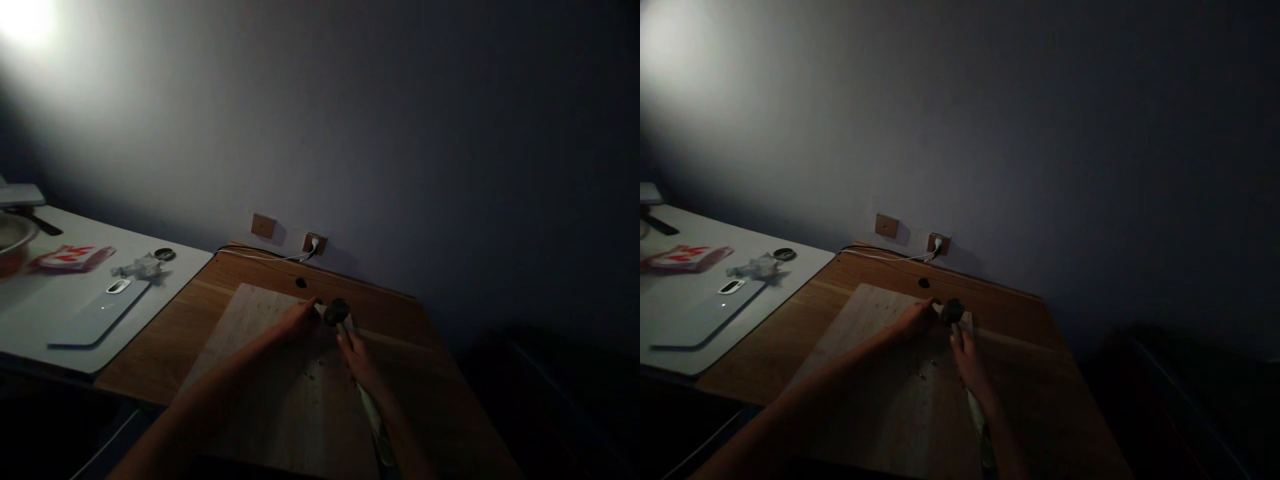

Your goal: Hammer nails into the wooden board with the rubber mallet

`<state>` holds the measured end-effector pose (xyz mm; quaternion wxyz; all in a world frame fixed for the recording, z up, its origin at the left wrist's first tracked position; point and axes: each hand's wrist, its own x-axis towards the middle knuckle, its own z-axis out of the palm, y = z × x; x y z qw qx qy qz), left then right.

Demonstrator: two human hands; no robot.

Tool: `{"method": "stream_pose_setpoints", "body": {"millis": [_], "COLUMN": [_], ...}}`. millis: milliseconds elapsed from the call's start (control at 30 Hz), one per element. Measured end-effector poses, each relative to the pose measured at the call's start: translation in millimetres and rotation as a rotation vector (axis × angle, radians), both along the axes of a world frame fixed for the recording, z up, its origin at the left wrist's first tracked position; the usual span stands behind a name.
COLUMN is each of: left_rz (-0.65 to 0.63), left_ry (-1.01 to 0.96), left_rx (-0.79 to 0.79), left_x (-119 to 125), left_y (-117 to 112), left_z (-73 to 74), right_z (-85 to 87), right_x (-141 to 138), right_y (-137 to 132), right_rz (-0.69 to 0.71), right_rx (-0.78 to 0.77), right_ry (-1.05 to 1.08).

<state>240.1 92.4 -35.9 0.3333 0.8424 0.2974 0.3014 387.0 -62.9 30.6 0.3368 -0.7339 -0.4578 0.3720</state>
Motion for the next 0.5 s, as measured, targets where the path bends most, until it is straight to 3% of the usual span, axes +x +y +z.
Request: {"method": "stream_pose_setpoints", "body": {"millis": [133,367,500], "left_rz": [0.003,-0.011,-0.005], "left_ry": [0.002,-0.005,-0.002], "left_rx": [-0.016,-0.028,-0.029], "left_x": [-1,-1,-2], "left_y": [-2,1,2], "left_z": [3.5,2.1,0.9], "right_z": [2.0,-5.4,-6.8], "right_x": [4,-9,-8], "right_y": [-9,13,5], "right_rz": [0.007,0.019,-0.011], "right_rx": [-0.002,-0.009,0.032], "right_ry": [0.054,0.048,0.071]}}
